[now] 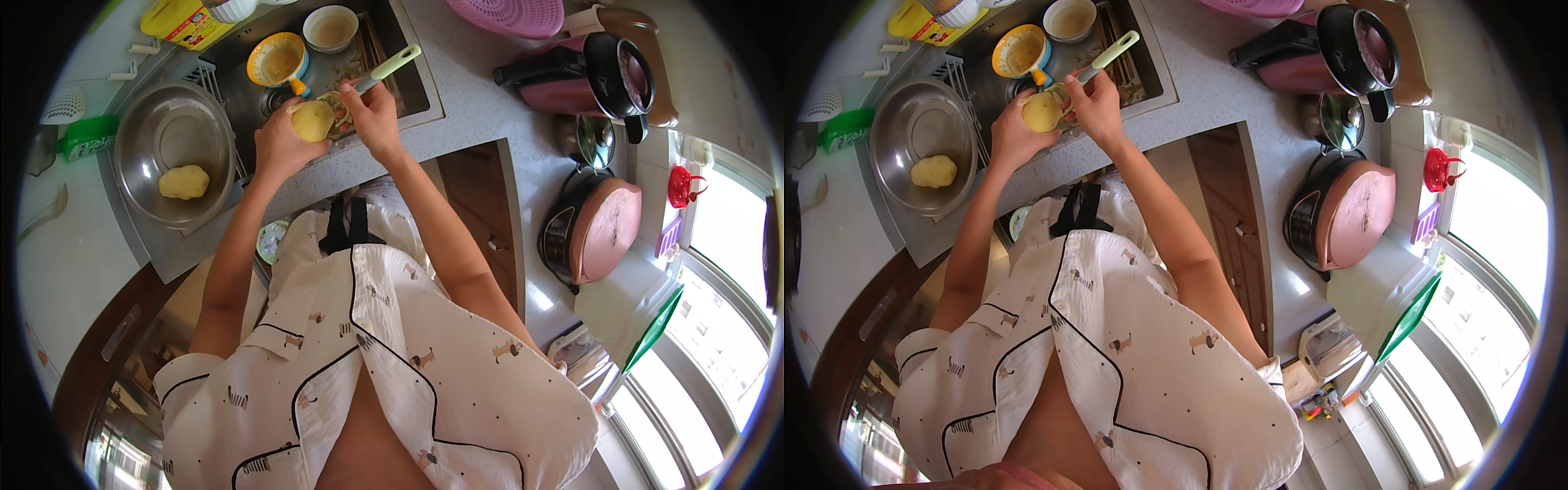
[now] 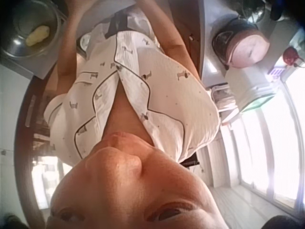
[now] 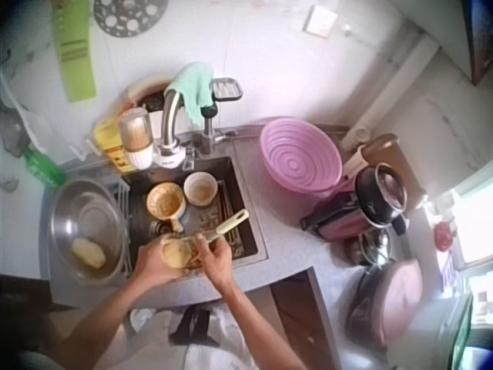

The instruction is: The person peels potatoes using a hand peeler over a kitchen sink, occasionally rinsing the potatoes under running water.

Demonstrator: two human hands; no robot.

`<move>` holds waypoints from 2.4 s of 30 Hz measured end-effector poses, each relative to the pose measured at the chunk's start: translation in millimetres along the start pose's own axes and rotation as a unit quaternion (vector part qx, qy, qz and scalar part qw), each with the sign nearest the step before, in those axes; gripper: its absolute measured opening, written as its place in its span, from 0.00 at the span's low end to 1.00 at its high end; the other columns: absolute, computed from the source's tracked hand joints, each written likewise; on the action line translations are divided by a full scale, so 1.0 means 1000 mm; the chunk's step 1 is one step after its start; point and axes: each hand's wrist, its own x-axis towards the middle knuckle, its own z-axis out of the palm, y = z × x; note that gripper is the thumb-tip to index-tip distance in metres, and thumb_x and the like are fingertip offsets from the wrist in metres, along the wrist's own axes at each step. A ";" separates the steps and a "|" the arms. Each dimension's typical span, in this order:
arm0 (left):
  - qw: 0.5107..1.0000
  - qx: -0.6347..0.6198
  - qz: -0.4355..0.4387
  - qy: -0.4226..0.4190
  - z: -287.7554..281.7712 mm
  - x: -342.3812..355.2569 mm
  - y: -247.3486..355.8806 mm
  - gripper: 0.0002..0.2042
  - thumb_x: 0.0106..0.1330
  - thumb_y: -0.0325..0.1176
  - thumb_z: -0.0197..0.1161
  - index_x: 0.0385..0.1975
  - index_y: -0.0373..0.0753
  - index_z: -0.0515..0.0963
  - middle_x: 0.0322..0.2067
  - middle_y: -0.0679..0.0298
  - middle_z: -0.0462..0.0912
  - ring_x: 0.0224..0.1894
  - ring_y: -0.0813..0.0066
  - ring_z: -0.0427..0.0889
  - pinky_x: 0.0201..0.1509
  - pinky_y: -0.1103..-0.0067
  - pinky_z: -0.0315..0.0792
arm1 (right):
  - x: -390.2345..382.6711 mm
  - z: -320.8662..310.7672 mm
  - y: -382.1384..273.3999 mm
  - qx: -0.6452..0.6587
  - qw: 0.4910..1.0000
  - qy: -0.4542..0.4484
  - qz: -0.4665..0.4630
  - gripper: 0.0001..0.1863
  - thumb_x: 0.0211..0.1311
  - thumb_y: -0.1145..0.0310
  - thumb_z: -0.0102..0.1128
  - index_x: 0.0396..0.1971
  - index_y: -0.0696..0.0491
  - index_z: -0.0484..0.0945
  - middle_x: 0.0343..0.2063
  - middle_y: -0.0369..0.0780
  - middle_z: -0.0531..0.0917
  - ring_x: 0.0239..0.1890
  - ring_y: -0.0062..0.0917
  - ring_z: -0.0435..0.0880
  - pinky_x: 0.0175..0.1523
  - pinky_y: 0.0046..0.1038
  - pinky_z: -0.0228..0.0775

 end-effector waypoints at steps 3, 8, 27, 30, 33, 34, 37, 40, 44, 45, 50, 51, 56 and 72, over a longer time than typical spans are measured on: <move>1.000 -0.002 0.006 0.004 0.002 -0.004 -0.001 0.47 0.38 0.46 0.78 0.65 0.40 0.66 0.50 0.61 0.83 0.52 0.62 0.83 0.48 0.64 0.76 | -0.009 0.008 -0.011 0.027 0.997 -0.056 0.042 0.13 0.70 0.65 0.59 0.43 0.59 0.73 0.29 0.39 0.82 0.25 0.20 0.82 0.23 0.23 0.76; 0.999 0.011 0.032 -0.015 -0.002 -0.004 0.007 0.50 0.39 0.43 0.77 0.68 0.42 0.63 0.51 0.59 0.82 0.52 0.60 0.82 0.50 0.64 0.75 | -0.003 0.010 -0.005 0.050 0.995 -0.056 0.062 0.12 0.70 0.65 0.58 0.43 0.59 0.72 0.29 0.39 0.82 0.26 0.20 0.82 0.24 0.23 0.76; 0.984 -0.177 -0.012 -0.010 -0.006 -0.010 -0.011 0.33 0.43 0.38 0.79 0.52 0.40 0.73 0.45 0.57 0.84 0.47 0.65 0.84 0.52 0.72 0.76 | -0.018 -0.006 0.000 0.098 0.994 -0.038 0.040 0.13 0.71 0.64 0.58 0.43 0.59 0.71 0.40 0.43 0.85 0.27 0.19 0.81 0.25 0.23 0.76; 0.982 -0.190 0.002 -0.020 -0.005 -0.015 -0.014 0.33 0.43 0.39 0.79 0.52 0.40 0.73 0.45 0.56 0.84 0.47 0.64 0.85 0.51 0.72 0.76 | -0.017 0.004 -0.012 0.113 0.980 -0.141 0.081 0.13 0.71 0.63 0.58 0.43 0.59 0.71 0.38 0.42 0.84 0.28 0.20 0.81 0.25 0.23 0.77; 0.980 -0.196 0.000 -0.021 -0.005 -0.013 -0.010 0.33 0.44 0.40 0.80 0.52 0.39 0.73 0.45 0.56 0.84 0.47 0.66 0.84 0.51 0.73 0.76 | -0.001 -0.002 0.005 0.048 0.994 -0.058 0.077 0.14 0.71 0.63 0.58 0.43 0.58 0.71 0.35 0.40 0.82 0.29 0.20 0.81 0.26 0.23 0.78; 0.980 -0.195 -0.018 -0.014 -0.006 -0.013 -0.011 0.34 0.45 0.40 0.80 0.52 0.38 0.73 0.45 0.56 0.83 0.47 0.67 0.84 0.51 0.74 0.76 | 0.003 -0.005 0.006 0.064 0.996 -0.017 0.067 0.14 0.71 0.63 0.58 0.44 0.58 0.71 0.33 0.39 0.80 0.29 0.20 0.81 0.27 0.23 0.79; 0.956 -0.285 -0.052 -0.042 -0.004 -0.014 -0.019 0.33 0.47 0.39 0.79 0.53 0.36 0.73 0.44 0.58 0.82 0.46 0.68 0.83 0.50 0.74 0.75 | 0.001 -0.015 0.005 0.081 0.996 -0.010 0.043 0.14 0.71 0.63 0.58 0.44 0.57 0.70 0.33 0.39 0.81 0.29 0.20 0.82 0.27 0.23 0.79; 0.904 -0.401 -0.136 -0.065 -0.006 -0.016 -0.017 0.29 0.53 0.39 0.75 0.53 0.36 0.73 0.44 0.59 0.81 0.45 0.67 0.82 0.49 0.72 0.76 | -0.008 -0.008 -0.002 0.103 0.993 -0.027 0.040 0.13 0.71 0.63 0.58 0.44 0.57 0.70 0.34 0.40 0.83 0.29 0.19 0.81 0.28 0.23 0.79; 0.765 -0.605 -0.197 -0.102 -0.008 -0.018 -0.019 0.25 0.60 0.44 0.67 0.54 0.38 0.73 0.43 0.58 0.82 0.43 0.66 0.82 0.47 0.70 0.76 | -0.016 -0.006 -0.005 0.075 0.996 -0.035 0.015 0.13 0.70 0.65 0.60 0.44 0.58 0.70 0.32 0.40 0.83 0.31 0.19 0.83 0.30 0.24 0.80; 0.705 -0.658 -0.219 -0.146 -0.012 -0.018 -0.022 0.24 0.64 0.47 0.61 0.56 0.39 0.73 0.44 0.57 0.81 0.43 0.66 0.82 0.46 0.70 0.76 | -0.020 -0.004 -0.006 0.075 0.996 -0.034 0.016 0.13 0.70 0.65 0.60 0.44 0.58 0.70 0.32 0.40 0.83 0.31 0.19 0.83 0.30 0.24 0.80; 0.578 -0.757 -0.218 -0.213 -0.014 -0.014 -0.019 0.25 0.67 0.55 0.52 0.54 0.42 0.75 0.46 0.58 0.82 0.43 0.67 0.81 0.45 0.69 0.75 | -0.041 0.015 -0.013 0.032 0.998 -0.041 -0.040 0.13 0.68 0.68 0.62 0.44 0.58 0.72 0.29 0.38 0.82 0.29 0.18 0.82 0.33 0.22 0.76; 0.570 -0.759 -0.248 -0.194 -0.014 -0.013 -0.014 0.24 0.67 0.55 0.52 0.53 0.44 0.76 0.45 0.61 0.82 0.43 0.68 0.81 0.45 0.68 0.74 | -0.045 0.017 -0.014 0.018 0.997 -0.042 -0.056 0.12 0.68 0.69 0.63 0.44 0.58 0.72 0.28 0.37 0.82 0.29 0.17 0.81 0.32 0.22 0.75; 0.577 -0.745 -0.275 -0.189 -0.008 -0.009 -0.014 0.22 0.66 0.56 0.53 0.49 0.47 0.79 0.42 0.68 0.83 0.43 0.70 0.81 0.44 0.70 0.73 | -0.059 0.025 -0.017 -0.101 0.983 -0.056 -0.145 0.13 0.64 0.71 0.67 0.43 0.59 0.76 0.25 0.41 0.82 0.24 0.19 0.81 0.30 0.23 0.73; 0.584 -0.722 -0.326 -0.179 -0.016 -0.025 0.018 0.26 0.63 0.53 0.53 0.53 0.40 0.74 0.41 0.50 0.83 0.31 0.62 0.77 0.38 0.73 0.72 | 0.015 -0.014 0.017 -0.272 0.940 0.096 -0.180 0.08 0.60 0.74 0.65 0.37 0.59 0.77 0.23 0.46 0.84 0.24 0.34 0.85 0.32 0.31 0.75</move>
